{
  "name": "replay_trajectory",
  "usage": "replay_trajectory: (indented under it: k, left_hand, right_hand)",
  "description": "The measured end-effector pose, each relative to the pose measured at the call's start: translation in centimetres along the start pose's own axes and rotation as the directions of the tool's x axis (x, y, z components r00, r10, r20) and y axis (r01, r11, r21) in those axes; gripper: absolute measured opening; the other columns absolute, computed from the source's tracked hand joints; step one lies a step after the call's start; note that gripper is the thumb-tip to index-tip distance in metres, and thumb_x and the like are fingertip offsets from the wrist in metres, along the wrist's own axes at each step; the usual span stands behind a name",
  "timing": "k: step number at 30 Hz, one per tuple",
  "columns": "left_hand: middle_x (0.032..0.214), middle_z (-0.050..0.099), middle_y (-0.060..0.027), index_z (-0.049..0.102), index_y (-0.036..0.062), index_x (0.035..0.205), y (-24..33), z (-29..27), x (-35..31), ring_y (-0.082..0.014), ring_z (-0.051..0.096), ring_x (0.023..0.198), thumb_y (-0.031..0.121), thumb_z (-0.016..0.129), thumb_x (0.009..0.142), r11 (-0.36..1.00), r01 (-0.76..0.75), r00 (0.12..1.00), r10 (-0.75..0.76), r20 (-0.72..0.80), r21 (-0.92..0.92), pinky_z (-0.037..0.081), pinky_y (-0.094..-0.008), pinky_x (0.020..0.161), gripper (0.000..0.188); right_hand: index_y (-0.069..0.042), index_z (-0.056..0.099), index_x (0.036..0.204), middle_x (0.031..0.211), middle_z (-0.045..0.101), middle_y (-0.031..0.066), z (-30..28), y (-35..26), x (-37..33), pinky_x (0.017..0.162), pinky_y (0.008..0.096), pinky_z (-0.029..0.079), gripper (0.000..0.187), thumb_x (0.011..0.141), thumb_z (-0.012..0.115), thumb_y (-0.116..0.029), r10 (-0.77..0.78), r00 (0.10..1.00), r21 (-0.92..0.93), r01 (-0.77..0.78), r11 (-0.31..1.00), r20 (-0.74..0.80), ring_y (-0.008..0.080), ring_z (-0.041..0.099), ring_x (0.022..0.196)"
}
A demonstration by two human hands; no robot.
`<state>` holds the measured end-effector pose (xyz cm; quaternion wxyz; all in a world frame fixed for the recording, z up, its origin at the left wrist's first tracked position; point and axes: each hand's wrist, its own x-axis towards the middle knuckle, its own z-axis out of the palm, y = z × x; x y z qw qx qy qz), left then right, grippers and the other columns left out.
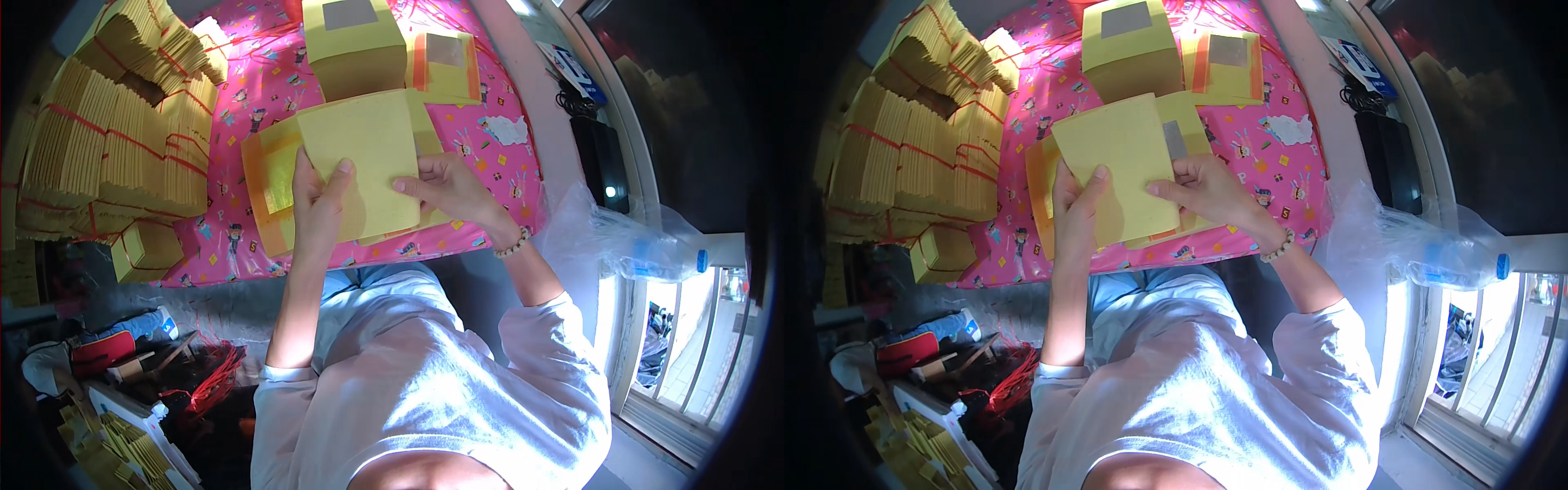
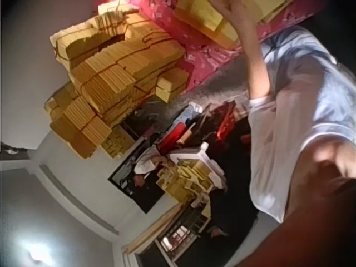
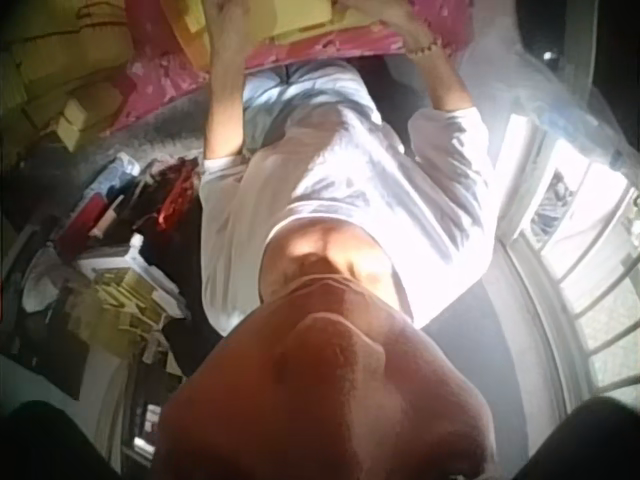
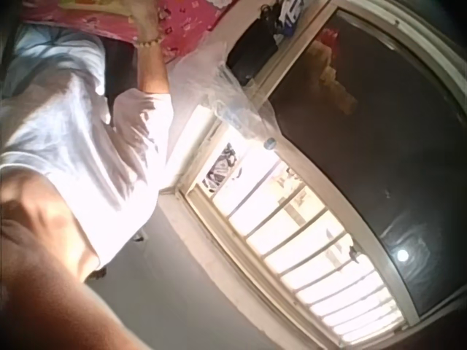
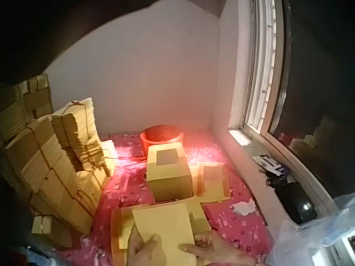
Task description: The person stacks yellow paper sheets on a table, aligns them, and ties them into bundles using red string. The person then places the finished bundles into a cardboard box.
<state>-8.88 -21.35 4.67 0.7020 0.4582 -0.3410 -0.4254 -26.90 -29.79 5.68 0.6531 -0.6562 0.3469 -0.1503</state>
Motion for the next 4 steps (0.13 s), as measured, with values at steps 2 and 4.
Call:
replay_trajectory:
  k: [2,4]
  left_hand:
    - [0.12,0.058,-0.0089,0.043,0.0025,0.128,0.63,-0.11,0.27,-0.0141,0.056,0.108,0.002,0.056,0.093,1.0,-0.014,1.0,0.014,-0.028,0.001,0.045,-0.029,0.093,0.038]
    - [0.121,0.057,-0.0085,0.041,0.0031,0.13,0.91,-0.25,0.39,-0.0142,0.055,0.11,0.003,0.057,0.093,1.0,-0.007,1.0,0.007,-0.028,0.019,0.044,-0.0286,0.094,0.04]
  right_hand:
    - [-0.001,0.069,0.106,0.085,0.07,0.0007,-0.32,0.57,-0.02,0.06,0.0193,0.05,0.031,0.09,0.068,-0.027,0.026,0.999,-0.033,-0.024,0.999,0.042,0.004,0.062,0.073]
    - [-0.005,0.069,0.109,0.088,0.07,0.0001,-0.29,0.95,-0.19,0.062,0.0179,0.051,0.032,0.089,0.07,-0.029,0.048,0.998,-0.046,-0.047,0.998,0.035,0.0029,0.062,0.075]
